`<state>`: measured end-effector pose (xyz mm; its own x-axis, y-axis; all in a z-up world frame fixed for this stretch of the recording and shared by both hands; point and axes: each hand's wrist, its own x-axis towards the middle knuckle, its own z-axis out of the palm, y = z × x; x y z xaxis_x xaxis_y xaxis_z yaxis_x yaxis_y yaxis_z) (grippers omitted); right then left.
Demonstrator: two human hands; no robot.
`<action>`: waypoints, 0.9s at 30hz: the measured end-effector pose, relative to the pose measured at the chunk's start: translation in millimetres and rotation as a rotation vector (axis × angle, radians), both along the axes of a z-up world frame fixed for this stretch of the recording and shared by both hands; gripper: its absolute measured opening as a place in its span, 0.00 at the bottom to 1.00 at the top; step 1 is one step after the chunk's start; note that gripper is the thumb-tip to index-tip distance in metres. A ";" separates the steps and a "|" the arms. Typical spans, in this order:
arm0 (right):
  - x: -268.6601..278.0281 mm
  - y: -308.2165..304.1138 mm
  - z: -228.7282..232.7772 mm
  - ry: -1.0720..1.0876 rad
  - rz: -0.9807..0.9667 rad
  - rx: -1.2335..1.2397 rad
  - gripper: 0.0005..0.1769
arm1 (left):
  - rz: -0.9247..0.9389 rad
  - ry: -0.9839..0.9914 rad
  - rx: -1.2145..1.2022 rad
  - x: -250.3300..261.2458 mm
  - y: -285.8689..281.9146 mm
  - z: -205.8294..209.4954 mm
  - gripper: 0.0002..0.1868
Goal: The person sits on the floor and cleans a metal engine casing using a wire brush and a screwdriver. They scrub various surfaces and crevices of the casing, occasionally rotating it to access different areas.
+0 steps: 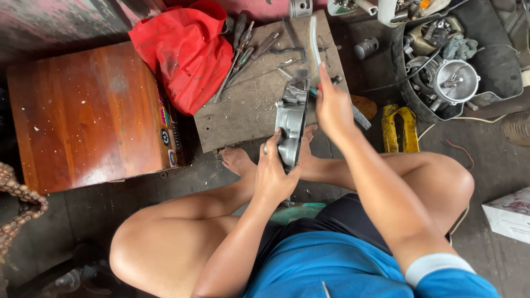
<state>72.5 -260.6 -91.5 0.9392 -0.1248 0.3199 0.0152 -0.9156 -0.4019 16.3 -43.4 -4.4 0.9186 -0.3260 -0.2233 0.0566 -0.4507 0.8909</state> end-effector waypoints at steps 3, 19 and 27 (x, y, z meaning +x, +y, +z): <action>14.9 -14.1 12.9 0.165 -0.046 0.042 0.34 | -0.007 -0.016 0.003 -0.7 -1.0 5.9 0.42; -150.7 11.1 -14.9 0.332 -0.076 0.368 0.34 | 0.043 0.106 -0.160 39.7 49.6 -17.5 0.36; -126.4 19.2 -20.3 0.099 -0.011 0.515 0.31 | 0.233 0.232 -0.557 62.4 91.9 -90.9 0.32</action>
<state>-53.9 -241.4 -111.7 0.9598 -0.2521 0.1239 -0.0542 -0.5989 -0.7990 78.7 48.5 -95.3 0.9277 -0.2479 -0.2792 0.3160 0.1230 0.9408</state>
